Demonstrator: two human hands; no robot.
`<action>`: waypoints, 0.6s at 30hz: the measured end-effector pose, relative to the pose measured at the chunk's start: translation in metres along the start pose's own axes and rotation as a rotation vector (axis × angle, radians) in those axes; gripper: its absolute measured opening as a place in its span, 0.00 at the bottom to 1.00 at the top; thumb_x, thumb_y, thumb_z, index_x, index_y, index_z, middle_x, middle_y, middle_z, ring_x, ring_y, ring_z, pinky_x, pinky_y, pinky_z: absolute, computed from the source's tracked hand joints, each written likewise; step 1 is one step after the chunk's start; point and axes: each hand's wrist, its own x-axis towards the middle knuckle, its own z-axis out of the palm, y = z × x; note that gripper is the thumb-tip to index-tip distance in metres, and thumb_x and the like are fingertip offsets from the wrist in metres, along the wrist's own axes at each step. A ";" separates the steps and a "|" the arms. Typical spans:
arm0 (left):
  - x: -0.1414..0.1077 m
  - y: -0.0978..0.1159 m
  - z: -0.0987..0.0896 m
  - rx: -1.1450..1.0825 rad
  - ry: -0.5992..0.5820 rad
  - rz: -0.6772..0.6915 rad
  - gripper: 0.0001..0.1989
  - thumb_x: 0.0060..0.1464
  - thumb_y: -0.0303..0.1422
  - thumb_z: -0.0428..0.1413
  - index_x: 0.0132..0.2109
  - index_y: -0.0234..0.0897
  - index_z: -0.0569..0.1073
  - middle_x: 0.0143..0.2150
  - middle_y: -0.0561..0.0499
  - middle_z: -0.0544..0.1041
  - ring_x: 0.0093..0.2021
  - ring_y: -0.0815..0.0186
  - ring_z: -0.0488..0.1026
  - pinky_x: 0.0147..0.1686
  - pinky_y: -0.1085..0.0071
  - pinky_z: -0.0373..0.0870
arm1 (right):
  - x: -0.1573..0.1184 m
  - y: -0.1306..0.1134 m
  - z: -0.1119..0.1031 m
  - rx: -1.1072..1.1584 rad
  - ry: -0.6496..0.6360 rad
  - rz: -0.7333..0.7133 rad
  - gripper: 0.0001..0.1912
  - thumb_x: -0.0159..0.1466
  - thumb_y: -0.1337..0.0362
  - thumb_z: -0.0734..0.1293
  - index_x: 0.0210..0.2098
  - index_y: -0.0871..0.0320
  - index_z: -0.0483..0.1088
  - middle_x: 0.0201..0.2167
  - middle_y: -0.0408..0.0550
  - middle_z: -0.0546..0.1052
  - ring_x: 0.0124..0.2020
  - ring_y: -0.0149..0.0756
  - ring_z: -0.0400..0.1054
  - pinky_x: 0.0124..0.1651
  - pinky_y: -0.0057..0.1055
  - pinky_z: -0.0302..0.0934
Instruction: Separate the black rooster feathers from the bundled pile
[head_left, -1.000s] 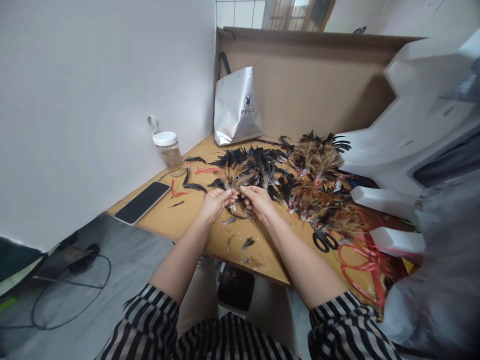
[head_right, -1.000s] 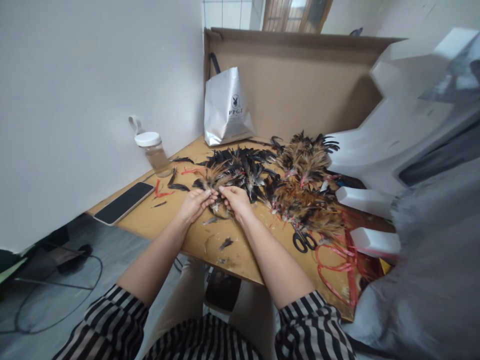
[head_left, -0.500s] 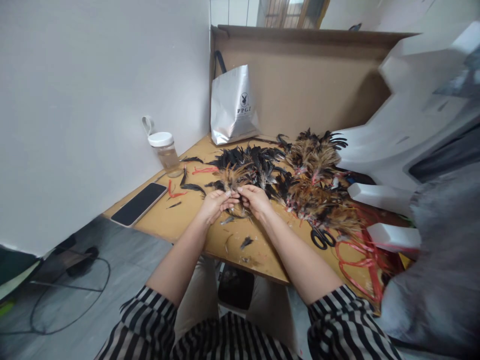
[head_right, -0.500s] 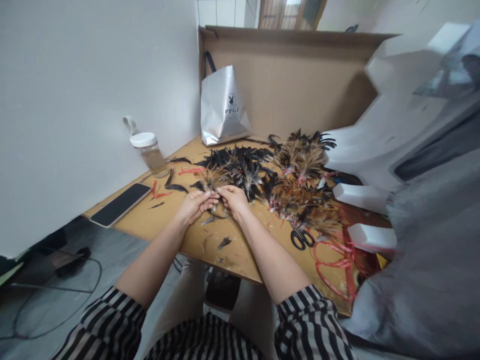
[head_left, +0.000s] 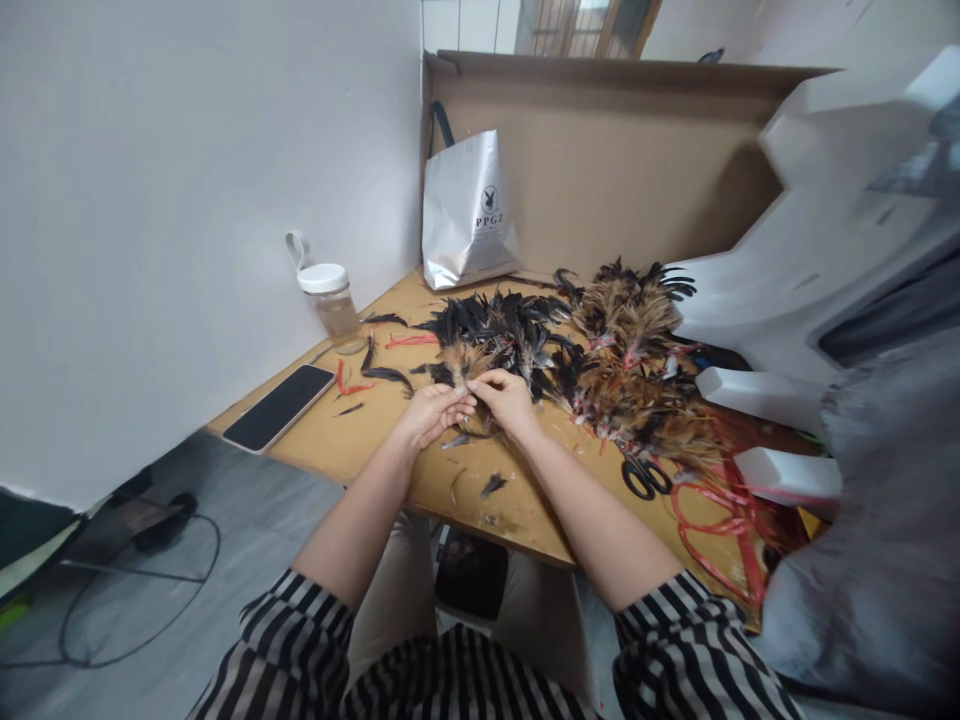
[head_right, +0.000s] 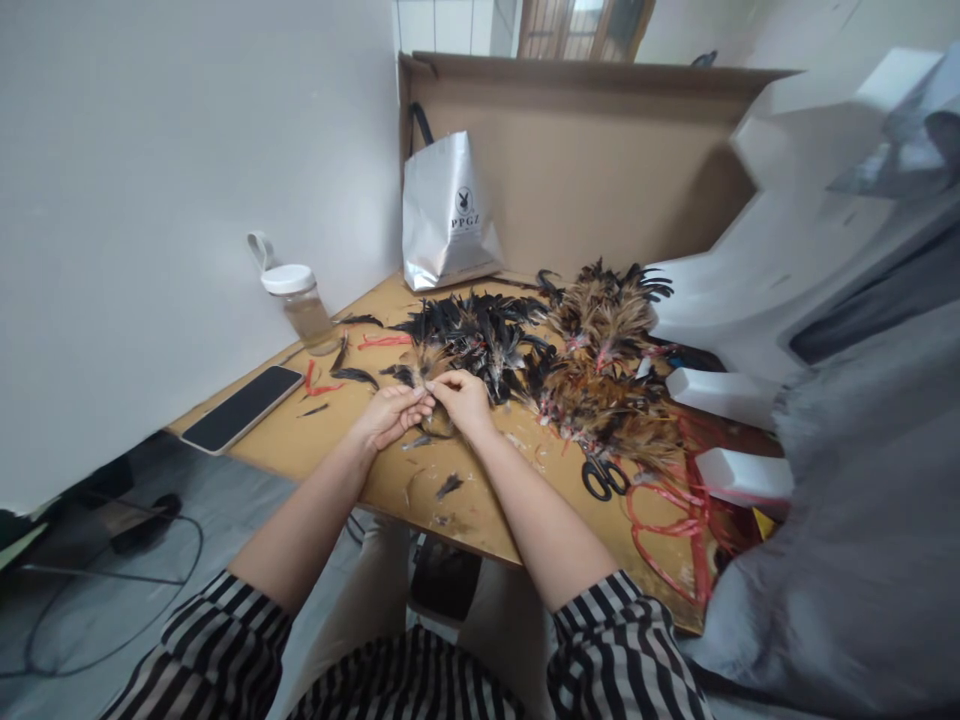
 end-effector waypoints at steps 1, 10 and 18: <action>0.000 0.000 0.001 0.009 0.001 0.004 0.09 0.44 0.31 0.59 0.30 0.26 0.72 0.25 0.44 0.75 0.23 0.73 0.71 0.23 0.81 0.66 | 0.000 0.000 0.000 -0.027 0.004 -0.019 0.10 0.48 0.58 0.67 0.23 0.59 0.72 0.23 0.44 0.72 0.26 0.30 0.62 0.31 0.27 0.56; -0.001 0.000 0.007 0.206 0.067 0.096 0.14 0.39 0.38 0.60 0.25 0.27 0.72 0.20 0.46 0.73 0.18 0.73 0.67 0.21 0.77 0.64 | -0.001 -0.005 0.002 0.107 -0.027 0.172 0.14 0.45 0.55 0.69 0.23 0.60 0.68 0.19 0.42 0.69 0.21 0.26 0.58 0.24 0.24 0.53; -0.001 -0.001 0.008 0.211 0.024 0.095 0.13 0.39 0.37 0.61 0.25 0.28 0.73 0.18 0.48 0.72 0.18 0.73 0.66 0.21 0.77 0.63 | -0.001 -0.007 -0.001 0.301 -0.098 0.336 0.17 0.40 0.55 0.71 0.19 0.59 0.63 0.12 0.36 0.62 0.14 0.22 0.51 0.18 0.23 0.44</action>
